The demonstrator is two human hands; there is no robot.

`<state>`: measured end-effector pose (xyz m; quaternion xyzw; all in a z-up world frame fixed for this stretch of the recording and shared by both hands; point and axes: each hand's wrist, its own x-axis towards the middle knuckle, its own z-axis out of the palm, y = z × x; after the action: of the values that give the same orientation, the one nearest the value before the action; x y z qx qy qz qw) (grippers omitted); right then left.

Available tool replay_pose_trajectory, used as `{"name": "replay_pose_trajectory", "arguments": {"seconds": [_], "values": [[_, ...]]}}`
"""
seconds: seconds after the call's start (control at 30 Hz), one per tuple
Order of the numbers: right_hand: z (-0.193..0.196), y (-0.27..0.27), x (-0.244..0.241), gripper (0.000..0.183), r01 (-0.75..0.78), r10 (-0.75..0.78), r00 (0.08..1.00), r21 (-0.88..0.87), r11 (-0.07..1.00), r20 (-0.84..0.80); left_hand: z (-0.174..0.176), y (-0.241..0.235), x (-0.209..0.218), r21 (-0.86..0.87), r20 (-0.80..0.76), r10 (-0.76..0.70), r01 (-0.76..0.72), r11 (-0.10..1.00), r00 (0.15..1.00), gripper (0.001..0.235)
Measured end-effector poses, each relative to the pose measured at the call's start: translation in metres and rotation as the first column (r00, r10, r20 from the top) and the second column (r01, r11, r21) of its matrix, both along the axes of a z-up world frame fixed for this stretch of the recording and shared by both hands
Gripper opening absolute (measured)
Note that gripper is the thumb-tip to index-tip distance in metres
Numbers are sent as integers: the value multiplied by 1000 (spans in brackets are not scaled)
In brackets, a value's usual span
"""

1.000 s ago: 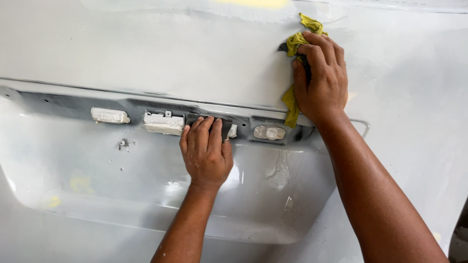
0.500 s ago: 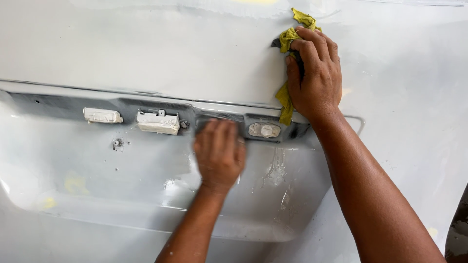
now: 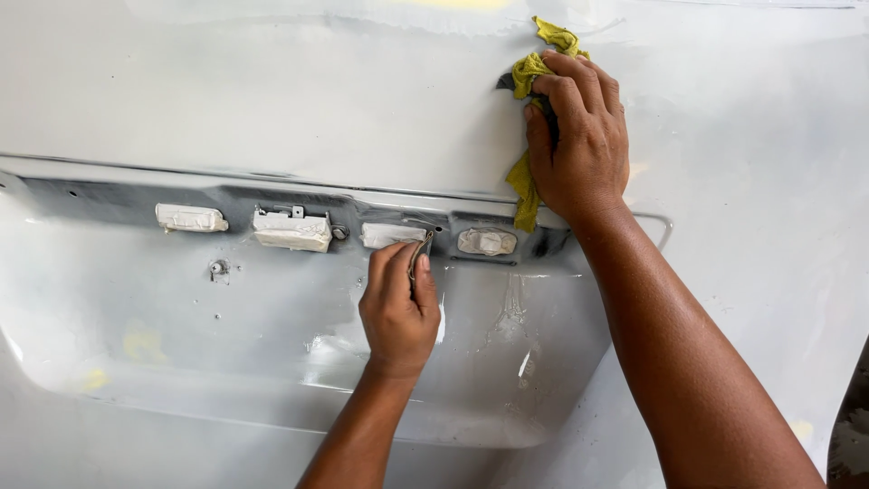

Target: The person sands a white car part, likely a trunk lid, using a sanding block and a yellow cloth. They work on the surface around the license plate area, alternating between sanding and wiping the surface.

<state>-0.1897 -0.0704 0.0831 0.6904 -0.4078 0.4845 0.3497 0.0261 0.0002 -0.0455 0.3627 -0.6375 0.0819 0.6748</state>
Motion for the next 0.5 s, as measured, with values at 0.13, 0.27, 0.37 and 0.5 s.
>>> {"name": "replay_pose_trajectory", "arguments": {"seconds": [0.13, 0.27, 0.37, 0.5], "values": [[0, 2, 0, 20, -4, 4, 1000, 8, 1000, 4, -1, -5, -21, -87, 21, 113, -110, 990, 993, 16], [1, 3, 0, 21, -17, 17, 1000, 1, 1000, 13, -2, -18, -46, -83, 85, 217, -210, 974, 972, 30], [0, 2, 1, 21, -25, 25, 1000, 0, 1000, 19, -2, -8, -56, -90, 138, 292, -282, 955, 946, 41], [0, 0, -1, 20, -34, 34, 999, -24, 999, 6, -20, -3, -55, -92, 160, 275, -263, 960, 948, 41]]}}
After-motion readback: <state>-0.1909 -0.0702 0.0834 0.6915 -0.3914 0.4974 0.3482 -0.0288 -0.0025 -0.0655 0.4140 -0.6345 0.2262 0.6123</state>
